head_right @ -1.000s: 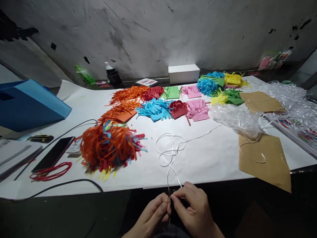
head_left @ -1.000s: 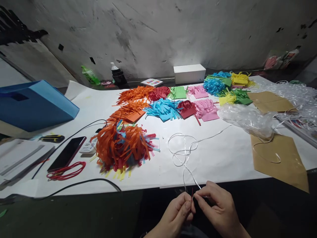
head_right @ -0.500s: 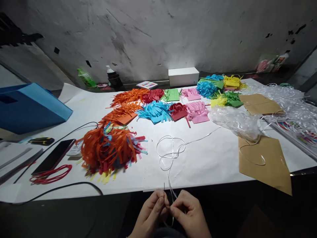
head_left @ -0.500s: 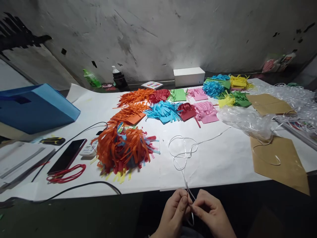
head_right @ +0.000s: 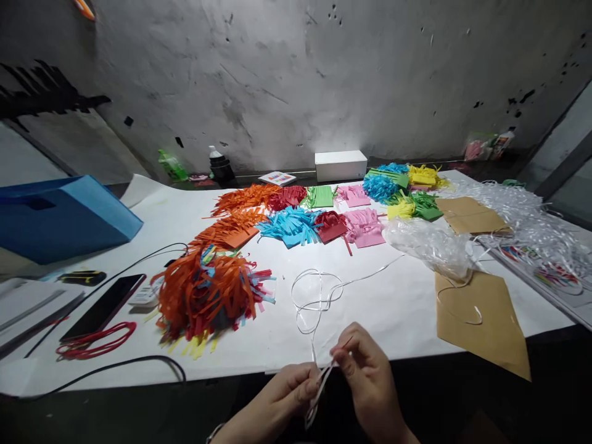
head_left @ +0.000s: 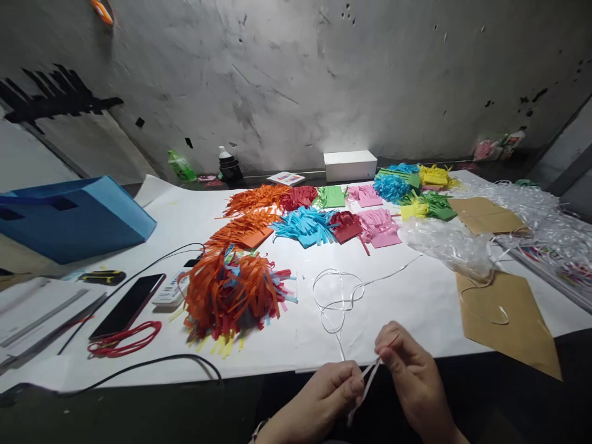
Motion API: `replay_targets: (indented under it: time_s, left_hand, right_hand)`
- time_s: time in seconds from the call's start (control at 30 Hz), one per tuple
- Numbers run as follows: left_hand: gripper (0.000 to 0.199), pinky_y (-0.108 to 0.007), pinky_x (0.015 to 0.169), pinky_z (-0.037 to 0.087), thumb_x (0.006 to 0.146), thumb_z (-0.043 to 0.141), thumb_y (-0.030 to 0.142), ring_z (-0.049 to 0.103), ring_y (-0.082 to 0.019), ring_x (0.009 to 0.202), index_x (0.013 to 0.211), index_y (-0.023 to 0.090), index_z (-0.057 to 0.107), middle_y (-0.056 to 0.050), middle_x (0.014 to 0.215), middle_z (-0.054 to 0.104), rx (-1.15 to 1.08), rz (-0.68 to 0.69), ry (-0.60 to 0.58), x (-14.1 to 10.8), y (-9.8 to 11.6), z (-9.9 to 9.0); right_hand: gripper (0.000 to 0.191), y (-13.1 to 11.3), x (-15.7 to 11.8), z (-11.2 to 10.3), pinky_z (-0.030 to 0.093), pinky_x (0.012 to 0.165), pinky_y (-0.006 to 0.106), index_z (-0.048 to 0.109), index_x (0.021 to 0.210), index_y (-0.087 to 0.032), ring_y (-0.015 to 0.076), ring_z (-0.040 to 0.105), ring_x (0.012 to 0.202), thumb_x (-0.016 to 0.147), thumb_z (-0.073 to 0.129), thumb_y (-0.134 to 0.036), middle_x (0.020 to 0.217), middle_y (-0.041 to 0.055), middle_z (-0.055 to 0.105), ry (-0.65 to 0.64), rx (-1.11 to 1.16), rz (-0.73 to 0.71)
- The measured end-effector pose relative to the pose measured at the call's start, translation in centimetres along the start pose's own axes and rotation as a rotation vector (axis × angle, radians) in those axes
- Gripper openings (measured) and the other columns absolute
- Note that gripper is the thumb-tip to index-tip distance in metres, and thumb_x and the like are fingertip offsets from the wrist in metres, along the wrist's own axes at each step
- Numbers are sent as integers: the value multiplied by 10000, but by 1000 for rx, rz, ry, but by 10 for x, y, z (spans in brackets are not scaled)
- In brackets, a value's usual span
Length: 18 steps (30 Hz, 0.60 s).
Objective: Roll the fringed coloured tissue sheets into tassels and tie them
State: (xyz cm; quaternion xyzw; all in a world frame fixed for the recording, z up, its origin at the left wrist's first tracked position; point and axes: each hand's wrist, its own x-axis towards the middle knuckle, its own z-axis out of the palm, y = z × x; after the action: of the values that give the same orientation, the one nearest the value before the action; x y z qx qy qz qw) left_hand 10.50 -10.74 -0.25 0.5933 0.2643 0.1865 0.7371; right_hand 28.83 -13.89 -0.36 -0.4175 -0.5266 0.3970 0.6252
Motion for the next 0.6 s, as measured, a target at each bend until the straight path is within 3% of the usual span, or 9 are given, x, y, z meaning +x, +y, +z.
replay_targets:
  time_s: [0.13,0.23,0.3,0.37,0.5,0.6]
  left_hand:
    - [444,-228,572,323,956,514,573,383,-98,617,794,160,540,22,709,455,30,81,27,14,15,-15]
    - [376,-217,542,353,942,574,531,390,-69,570,1079,183,611,2,840,519,-65,152,121,32,22,-23]
    - [528,-219,526,397,874,678,529,412,-60,560,1303,255,535,-36,999,565,-151,178,78,45,26,-27]
    - [663,-218,494,405,821,723,557,428,-67,538,1368,265,489,-35,958,585,-179,178,10,56,31,-30]
    - [547,-208,458,337,907,529,645,382,-87,476,1077,139,650,61,587,411,44,146,71,68,44,-44]
    - [529,-217,502,335,923,506,633,399,-102,530,910,134,679,45,594,423,208,165,156,69,52,-66]
  right_hand:
    - [199,-9,31,-15,403,670,239,584,803,-230,128,464,740,994,571,-287,789,-21,472,78,-11,-95]
    - [160,-19,54,-16,416,691,247,623,823,-235,131,503,760,978,600,-268,800,-19,513,32,-71,-152]
    - [121,-26,69,-12,433,710,260,658,841,-237,141,541,782,957,632,-256,811,-11,551,-34,-145,-182]
    - [104,-30,86,-6,450,730,279,692,851,-235,154,568,798,942,651,-264,825,2,580,-90,-180,-203]
    - [175,-36,123,-6,472,864,320,691,821,-225,176,611,909,899,704,-381,908,30,656,-6,75,-69]
    - [304,-42,147,-23,521,755,342,620,823,-243,142,588,660,853,707,-533,690,-33,595,66,224,40]
